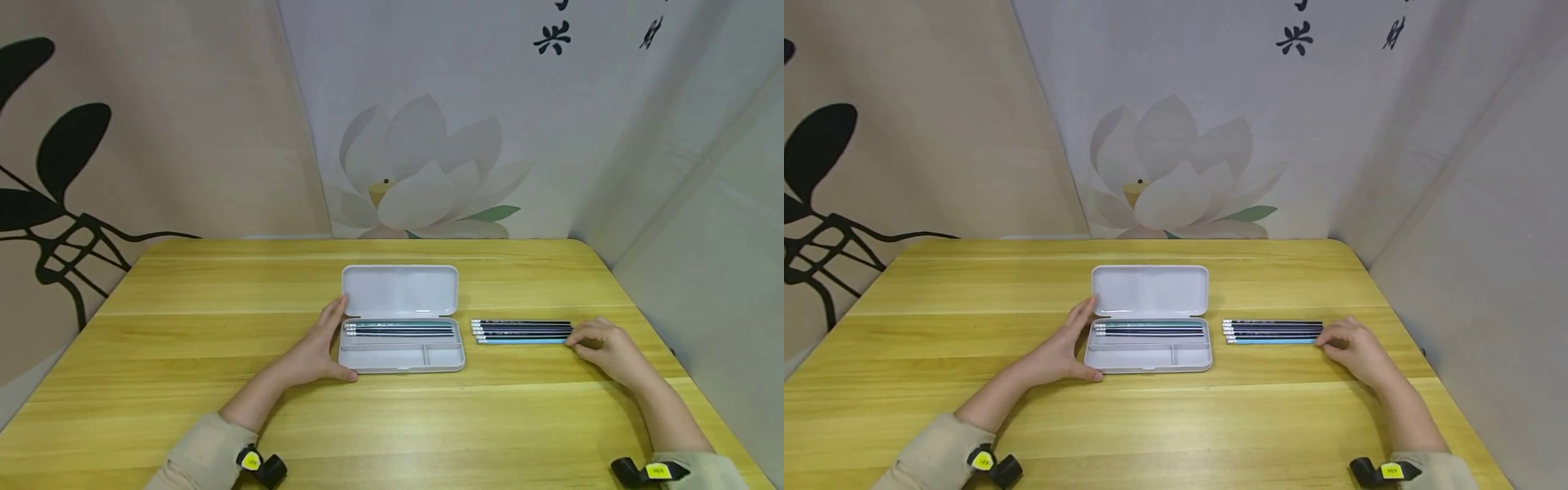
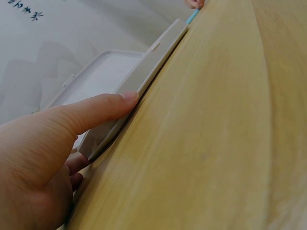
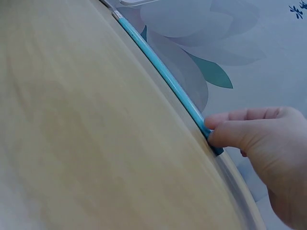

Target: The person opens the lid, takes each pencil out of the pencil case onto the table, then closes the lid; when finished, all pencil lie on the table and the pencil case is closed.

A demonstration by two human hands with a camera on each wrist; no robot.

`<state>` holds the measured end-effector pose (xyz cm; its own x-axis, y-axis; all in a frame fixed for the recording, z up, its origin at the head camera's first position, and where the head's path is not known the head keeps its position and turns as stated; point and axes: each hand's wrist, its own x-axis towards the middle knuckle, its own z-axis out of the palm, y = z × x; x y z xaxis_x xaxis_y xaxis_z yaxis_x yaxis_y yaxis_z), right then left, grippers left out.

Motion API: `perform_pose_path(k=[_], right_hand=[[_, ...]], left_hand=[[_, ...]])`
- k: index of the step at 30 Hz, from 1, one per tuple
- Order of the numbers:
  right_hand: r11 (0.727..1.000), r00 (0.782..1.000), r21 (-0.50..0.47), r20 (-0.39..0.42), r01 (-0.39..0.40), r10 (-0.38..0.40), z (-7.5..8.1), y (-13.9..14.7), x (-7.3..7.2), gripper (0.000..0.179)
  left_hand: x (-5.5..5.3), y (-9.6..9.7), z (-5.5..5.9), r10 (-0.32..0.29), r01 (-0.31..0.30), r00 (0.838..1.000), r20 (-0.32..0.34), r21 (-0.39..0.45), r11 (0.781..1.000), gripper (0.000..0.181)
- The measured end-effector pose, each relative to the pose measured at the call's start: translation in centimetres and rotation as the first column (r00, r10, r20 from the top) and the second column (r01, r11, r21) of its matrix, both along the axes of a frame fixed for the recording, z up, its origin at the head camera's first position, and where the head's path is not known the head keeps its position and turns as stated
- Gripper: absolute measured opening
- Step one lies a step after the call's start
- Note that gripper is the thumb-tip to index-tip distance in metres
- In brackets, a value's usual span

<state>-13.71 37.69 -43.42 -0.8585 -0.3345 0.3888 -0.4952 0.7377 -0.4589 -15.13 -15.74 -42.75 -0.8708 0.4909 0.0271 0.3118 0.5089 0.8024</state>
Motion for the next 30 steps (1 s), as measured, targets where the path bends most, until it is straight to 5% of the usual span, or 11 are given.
perform_pose_path(k=[13, 30], right_hand=[[0.999, 0.999, -0.013, 0.001, 0.041, -0.041, 0.8, -1.3, 0.2, 0.023], [0.981, 0.985, -0.127, -0.101, -0.15, 0.137, 2.7, -9.2, -0.7, 0.025]], left_hand=[[0.0, 0.0, 0.2, 0.004, -0.004, 1.0, -0.007, -0.005, 1.0, 0.139], [0.0, 0.0, 0.2, 0.009, -0.009, 1.0, 0.003, -0.007, 1.0, 0.139]])
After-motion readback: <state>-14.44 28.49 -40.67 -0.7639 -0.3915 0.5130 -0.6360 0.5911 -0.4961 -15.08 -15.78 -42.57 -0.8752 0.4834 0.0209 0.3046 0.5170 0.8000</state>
